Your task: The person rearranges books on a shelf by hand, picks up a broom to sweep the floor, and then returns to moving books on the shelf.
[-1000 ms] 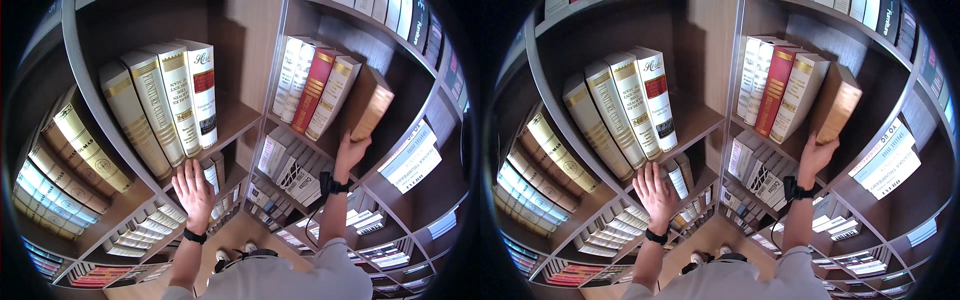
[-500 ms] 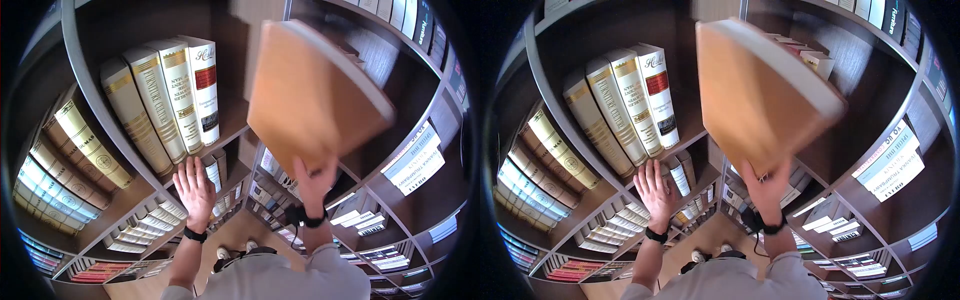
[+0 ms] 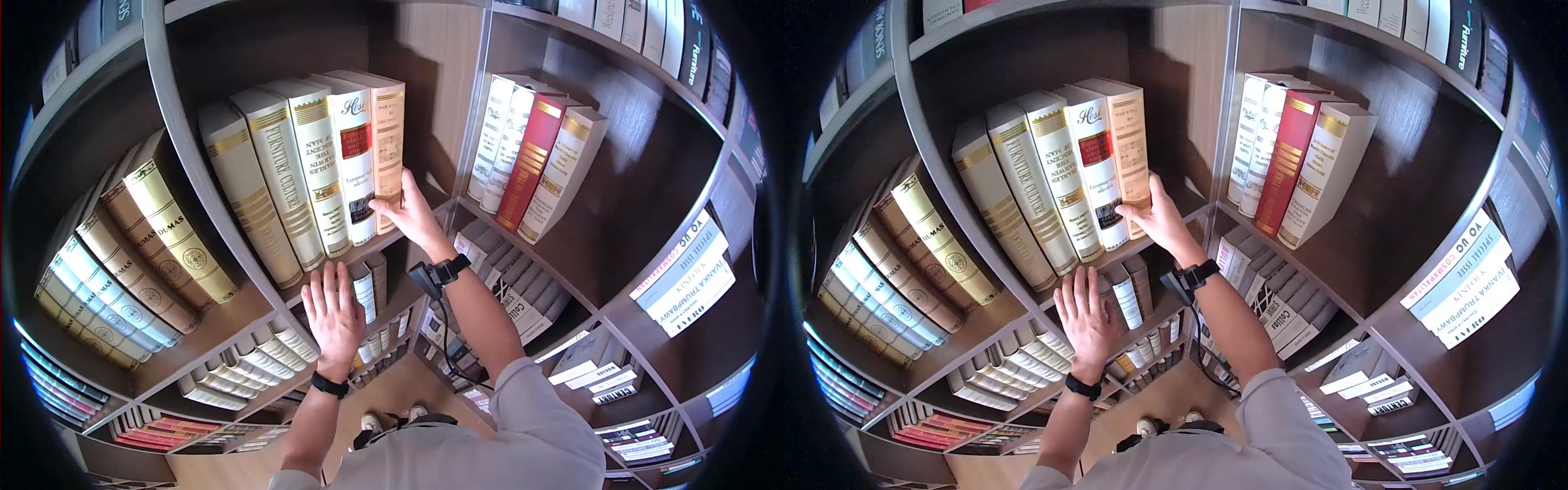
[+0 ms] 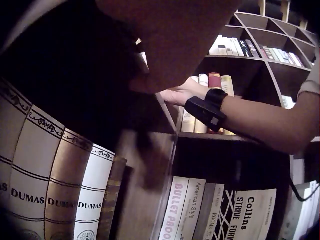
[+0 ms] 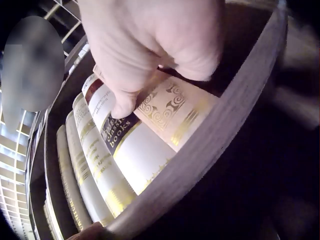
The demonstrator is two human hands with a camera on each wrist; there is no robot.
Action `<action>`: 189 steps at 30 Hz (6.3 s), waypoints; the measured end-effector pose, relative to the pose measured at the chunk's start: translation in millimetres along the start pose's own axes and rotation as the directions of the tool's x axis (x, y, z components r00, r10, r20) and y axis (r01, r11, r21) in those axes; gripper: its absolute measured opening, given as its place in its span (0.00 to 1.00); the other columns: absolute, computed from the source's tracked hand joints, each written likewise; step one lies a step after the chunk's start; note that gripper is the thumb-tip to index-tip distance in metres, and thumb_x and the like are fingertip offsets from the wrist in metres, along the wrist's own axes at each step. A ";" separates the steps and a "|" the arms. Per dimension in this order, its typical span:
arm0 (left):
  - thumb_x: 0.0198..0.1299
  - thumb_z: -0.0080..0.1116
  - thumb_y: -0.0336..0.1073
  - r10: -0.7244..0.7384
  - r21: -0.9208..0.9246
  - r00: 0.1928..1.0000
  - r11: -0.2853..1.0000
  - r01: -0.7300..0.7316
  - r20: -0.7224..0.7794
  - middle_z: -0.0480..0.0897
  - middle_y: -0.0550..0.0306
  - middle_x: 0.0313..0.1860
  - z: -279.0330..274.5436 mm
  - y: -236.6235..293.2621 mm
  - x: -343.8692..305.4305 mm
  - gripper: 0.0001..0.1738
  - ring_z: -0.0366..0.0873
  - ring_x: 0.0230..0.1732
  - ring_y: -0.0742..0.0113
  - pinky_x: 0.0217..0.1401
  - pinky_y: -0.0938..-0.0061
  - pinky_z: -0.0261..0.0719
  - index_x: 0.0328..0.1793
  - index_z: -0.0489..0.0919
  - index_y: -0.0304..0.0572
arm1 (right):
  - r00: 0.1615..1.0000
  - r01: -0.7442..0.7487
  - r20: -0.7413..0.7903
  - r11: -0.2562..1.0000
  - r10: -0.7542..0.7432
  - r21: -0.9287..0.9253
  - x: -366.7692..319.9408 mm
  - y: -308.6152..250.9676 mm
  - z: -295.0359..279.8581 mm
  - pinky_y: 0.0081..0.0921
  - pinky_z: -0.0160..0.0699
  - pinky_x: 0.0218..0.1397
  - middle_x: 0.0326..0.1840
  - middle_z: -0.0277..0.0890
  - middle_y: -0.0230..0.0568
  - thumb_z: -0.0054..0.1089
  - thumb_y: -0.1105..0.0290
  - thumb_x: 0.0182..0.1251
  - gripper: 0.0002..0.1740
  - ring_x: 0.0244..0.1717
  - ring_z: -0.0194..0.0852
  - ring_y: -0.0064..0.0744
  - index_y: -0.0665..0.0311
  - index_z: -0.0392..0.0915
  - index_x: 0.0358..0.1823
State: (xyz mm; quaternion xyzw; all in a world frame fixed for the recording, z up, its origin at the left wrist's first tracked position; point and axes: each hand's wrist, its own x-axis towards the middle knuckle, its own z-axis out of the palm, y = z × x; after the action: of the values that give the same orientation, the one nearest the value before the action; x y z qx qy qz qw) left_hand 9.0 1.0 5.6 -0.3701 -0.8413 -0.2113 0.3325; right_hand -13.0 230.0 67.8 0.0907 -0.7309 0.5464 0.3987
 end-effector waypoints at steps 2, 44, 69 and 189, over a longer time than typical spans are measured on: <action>0.46 0.56 0.32 -0.003 -0.001 1.000 1.000 0.003 -0.006 0.65 0.49 0.68 0.0 1.4 1.9 0.41 0.59 0.69 0.48 0.73 0.51 0.51 0.72 0.61 0.43 | 1.000 -0.009 -0.002 0.999 0.009 0.045 7.5 7.1 0.2 0.29 0.68 0.63 0.58 0.71 0.45 0.67 0.67 0.60 0.36 0.58 0.70 0.29 0.68 0.56 0.64; 0.44 0.59 0.33 -0.159 -0.328 0.972 0.921 0.208 0.170 0.58 0.45 0.73 -30.1 -50.7 -102.4 0.40 0.55 0.74 0.51 0.74 0.56 0.54 0.69 0.63 0.37 | 0.940 -0.243 -0.315 0.396 -0.129 -0.886 -294.6 1.0 -32.6 0.35 0.75 0.56 0.54 0.69 0.52 0.53 0.77 0.65 0.21 0.53 0.73 0.44 0.72 0.64 0.59; 0.62 0.51 0.37 -0.462 0.750 -0.718 -0.156 0.643 0.520 0.85 0.60 0.39 -137.6 179.1 -927.9 0.10 0.84 0.43 0.65 0.34 0.68 0.81 0.43 0.85 0.52 | 0.213 0.172 0.919 0.913 0.331 -0.369 -336.9 -20.8 355.0 0.40 0.74 0.51 0.50 0.75 0.53 0.54 0.71 0.62 0.17 0.50 0.75 0.50 0.68 0.73 0.52; 0.57 0.53 0.35 0.495 -0.651 -0.439 0.437 -0.620 0.750 0.81 0.48 0.33 -190.1 -381.3 -726.8 0.15 0.83 0.36 0.56 0.34 0.65 0.83 0.48 0.79 0.37 | -0.920 -0.392 -0.362 -0.418 0.153 0.820 -1124.6 -592.0 950.6 0.50 0.73 0.38 0.26 0.75 0.68 0.41 0.35 0.65 0.43 0.37 0.78 0.63 0.76 0.79 0.25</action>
State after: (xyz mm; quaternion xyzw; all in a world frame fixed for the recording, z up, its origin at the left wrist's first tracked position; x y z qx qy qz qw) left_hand 161.6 -706.6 -425.4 -0.7645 -0.4789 0.3494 -0.2534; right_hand 612.1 -1167.7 -349.8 -0.9220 -0.0535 0.3835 -0.0042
